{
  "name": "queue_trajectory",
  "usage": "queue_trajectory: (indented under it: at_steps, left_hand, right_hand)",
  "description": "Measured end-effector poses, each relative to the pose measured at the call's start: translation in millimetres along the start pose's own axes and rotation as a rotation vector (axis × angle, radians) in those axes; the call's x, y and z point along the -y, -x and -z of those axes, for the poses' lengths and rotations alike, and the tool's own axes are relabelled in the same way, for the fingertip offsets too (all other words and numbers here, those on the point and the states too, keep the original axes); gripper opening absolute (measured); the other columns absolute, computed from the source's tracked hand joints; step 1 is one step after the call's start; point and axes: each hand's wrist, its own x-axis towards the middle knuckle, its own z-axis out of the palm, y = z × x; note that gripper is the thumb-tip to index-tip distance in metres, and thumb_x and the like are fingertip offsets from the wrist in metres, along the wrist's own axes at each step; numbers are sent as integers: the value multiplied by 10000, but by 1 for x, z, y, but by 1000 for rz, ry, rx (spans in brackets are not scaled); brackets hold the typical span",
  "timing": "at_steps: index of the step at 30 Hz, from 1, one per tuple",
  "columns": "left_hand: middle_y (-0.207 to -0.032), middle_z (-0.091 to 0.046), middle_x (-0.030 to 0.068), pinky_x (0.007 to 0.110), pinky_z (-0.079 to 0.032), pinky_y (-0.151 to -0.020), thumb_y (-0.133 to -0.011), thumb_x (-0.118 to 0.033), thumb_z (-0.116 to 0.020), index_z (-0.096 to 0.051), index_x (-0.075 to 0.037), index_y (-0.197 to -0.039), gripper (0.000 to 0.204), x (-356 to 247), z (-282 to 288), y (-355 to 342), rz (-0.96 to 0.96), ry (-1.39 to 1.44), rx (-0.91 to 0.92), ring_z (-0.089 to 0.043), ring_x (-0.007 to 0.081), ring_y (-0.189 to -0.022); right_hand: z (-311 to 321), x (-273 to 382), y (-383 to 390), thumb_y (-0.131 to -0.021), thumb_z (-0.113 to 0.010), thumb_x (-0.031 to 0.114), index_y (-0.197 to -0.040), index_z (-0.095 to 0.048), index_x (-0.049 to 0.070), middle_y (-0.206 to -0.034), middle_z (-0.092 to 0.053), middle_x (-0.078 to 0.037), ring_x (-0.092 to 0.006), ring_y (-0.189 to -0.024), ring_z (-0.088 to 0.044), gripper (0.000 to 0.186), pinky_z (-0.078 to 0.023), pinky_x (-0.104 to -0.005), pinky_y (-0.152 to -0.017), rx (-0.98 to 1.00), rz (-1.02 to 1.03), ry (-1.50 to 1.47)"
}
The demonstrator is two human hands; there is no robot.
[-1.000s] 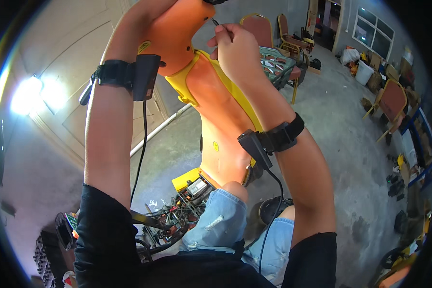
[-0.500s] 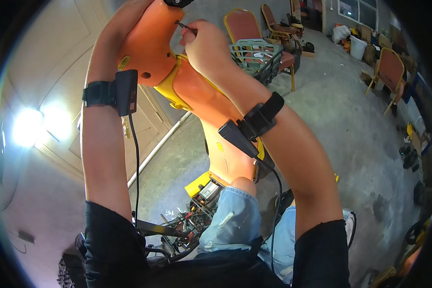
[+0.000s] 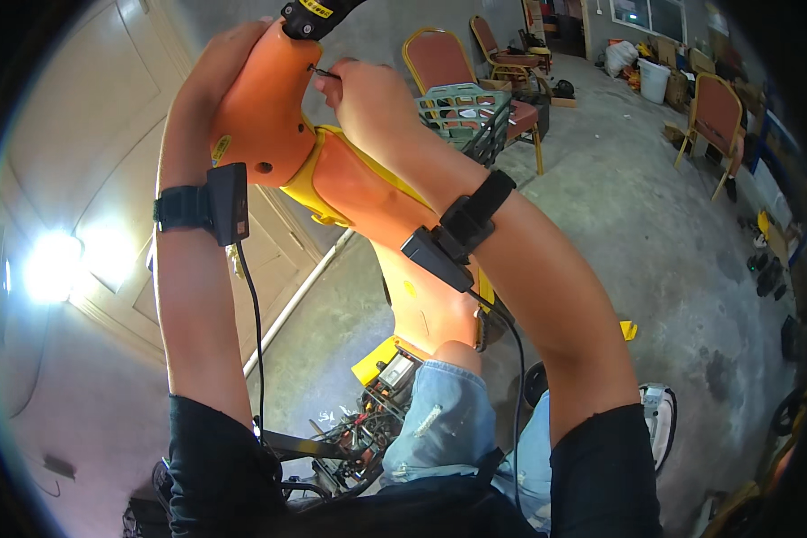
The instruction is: The recorder is disassembling and repairing the front plastic panels and basket of an orange and yellow scooter.
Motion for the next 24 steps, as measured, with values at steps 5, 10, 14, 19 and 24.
queue_trajectory:
  at_steps: [5,10,14,19,24]
  left_hand:
    - [-1017,-742,154,389,-515,-845,-1015,-422,-541,-704,-41,-1131,431,9,2,-3,41,165,-51,-689,305,-890]
    - [-1067,-721,239,425,-518,-875,-998,-297,-513,-713,2,-1084,370,-5,-7,9,59,121,-154,-694,355,-1002]
    - [-1025,-723,222,412,-520,-845,-998,-290,-521,-713,-4,-1061,350,-12,-10,14,48,37,-218,-690,333,-951]
    - [-938,-732,164,379,-522,-784,-1003,-319,-544,-712,-29,-1039,337,-10,-6,17,-13,-385,-379,-681,280,-829]
    - [-833,-700,143,373,-522,-716,-985,-243,-555,-677,-8,-928,271,-10,-61,81,-396,-177,-1001,-662,255,-754]
  right_hand:
    - [-4,2,-7,-1054,-557,352,-1090,-690,34,-796,-734,-116,-251,-735,-719,347,-538,-399,-666,9,19,70]
    - [-9,5,-5,-1021,-623,269,-1055,-703,40,-787,-725,-135,-289,-748,-715,245,-542,-433,-696,-84,10,-114]
    - [-7,7,-2,-967,-693,218,-985,-713,55,-784,-725,-144,-331,-751,-709,165,-541,-446,-701,-164,60,-26]
    - [-6,12,-5,-914,-746,216,-968,-718,58,-818,-736,-153,-350,-766,-712,170,-545,-438,-703,-260,59,89]
    - [-5,16,-4,-892,-759,212,-966,-707,34,-814,-730,-168,-379,-775,-704,200,-542,-461,-722,-233,13,43]
